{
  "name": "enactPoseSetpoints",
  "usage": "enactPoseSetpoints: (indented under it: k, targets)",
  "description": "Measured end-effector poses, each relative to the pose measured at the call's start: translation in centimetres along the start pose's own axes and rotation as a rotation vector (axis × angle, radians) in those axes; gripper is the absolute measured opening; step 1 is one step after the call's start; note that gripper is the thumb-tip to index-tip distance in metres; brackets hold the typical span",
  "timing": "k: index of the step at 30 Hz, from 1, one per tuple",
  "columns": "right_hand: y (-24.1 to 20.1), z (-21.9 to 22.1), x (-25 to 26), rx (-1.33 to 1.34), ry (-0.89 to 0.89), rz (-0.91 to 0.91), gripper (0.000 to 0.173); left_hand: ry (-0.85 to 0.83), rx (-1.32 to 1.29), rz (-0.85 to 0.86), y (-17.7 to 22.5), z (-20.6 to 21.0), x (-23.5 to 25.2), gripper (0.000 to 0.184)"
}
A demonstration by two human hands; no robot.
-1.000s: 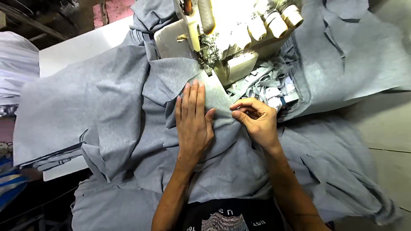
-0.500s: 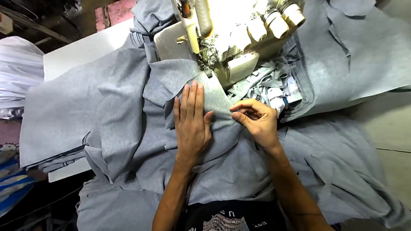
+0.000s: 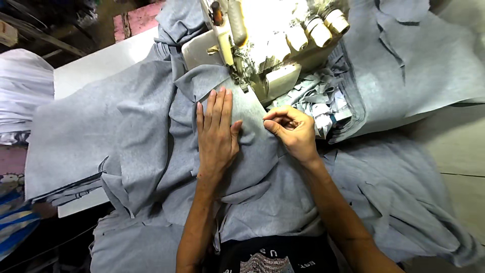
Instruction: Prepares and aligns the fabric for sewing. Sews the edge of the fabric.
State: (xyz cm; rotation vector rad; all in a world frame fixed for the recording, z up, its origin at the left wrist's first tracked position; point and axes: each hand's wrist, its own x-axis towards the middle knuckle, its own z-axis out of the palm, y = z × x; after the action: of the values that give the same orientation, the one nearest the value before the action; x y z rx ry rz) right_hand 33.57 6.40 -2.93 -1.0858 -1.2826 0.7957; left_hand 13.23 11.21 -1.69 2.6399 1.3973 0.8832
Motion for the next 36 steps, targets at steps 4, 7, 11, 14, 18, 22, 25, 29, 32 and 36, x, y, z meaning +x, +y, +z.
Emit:
enactPoseSetpoints:
  k: [4, 7, 11, 14, 18, 22, 25, 29, 32, 36]
  targets:
    - [-0.4, 0.4, 1.1, -0.024, 0.005, 0.022, 0.013, -0.031, -0.002, 0.008, -1.0, -0.4, 1.0, 0.059]
    - [-0.4, 0.6, 1.6, -0.013, -0.018, 0.025, 0.014, -0.064, -0.03, 0.022, -1.9, -1.0, 1.5, 0.058]
    - [-0.4, 0.6, 2.3, -0.01, -0.04, 0.014, 0.012, -0.116, -0.114, 0.055, -3.3, -2.3, 1.8, 0.06]
    - [-0.6, 0.7, 2.2, -0.033, -0.03, 0.021, 0.012, -0.124, -0.191, -0.01, -4.3, -3.5, 0.6, 0.058]
    - [-1.4, -0.5, 0.4, -0.273, -0.023, 0.042, 0.015, -0.021, -0.208, -0.205, -6.7, -4.3, -6.0, 0.07]
    - [-2.8, -3.8, -6.2, -0.669, -0.091, 0.036, 0.019, 0.048, 0.095, -0.412, -8.7, -3.8, -14.1, 0.053]
    - [-3.7, -5.7, -11.8, -0.844, -0.316, 0.244, 0.033, 0.11, 0.211, -0.417, -9.6, -4.7, -15.4, 0.031]
    - [-2.4, -5.1, -17.1, -0.844, -0.72, 0.526, 0.065, 0.216, 0.279, -0.427, -14.4, -8.0, -13.1, 0.026]
    - [0.1, -2.1, -17.4, -0.774, -0.861, 0.525, 0.045, 0.21, 0.385, -0.394, -19.6, -11.5, -8.0, 0.03]
    - [3.8, 4.9, -12.8, -0.728, -0.944, 0.373, 0.046, 0.073, 0.525, -0.269, -24.5, -12.9, 1.7, 0.032]
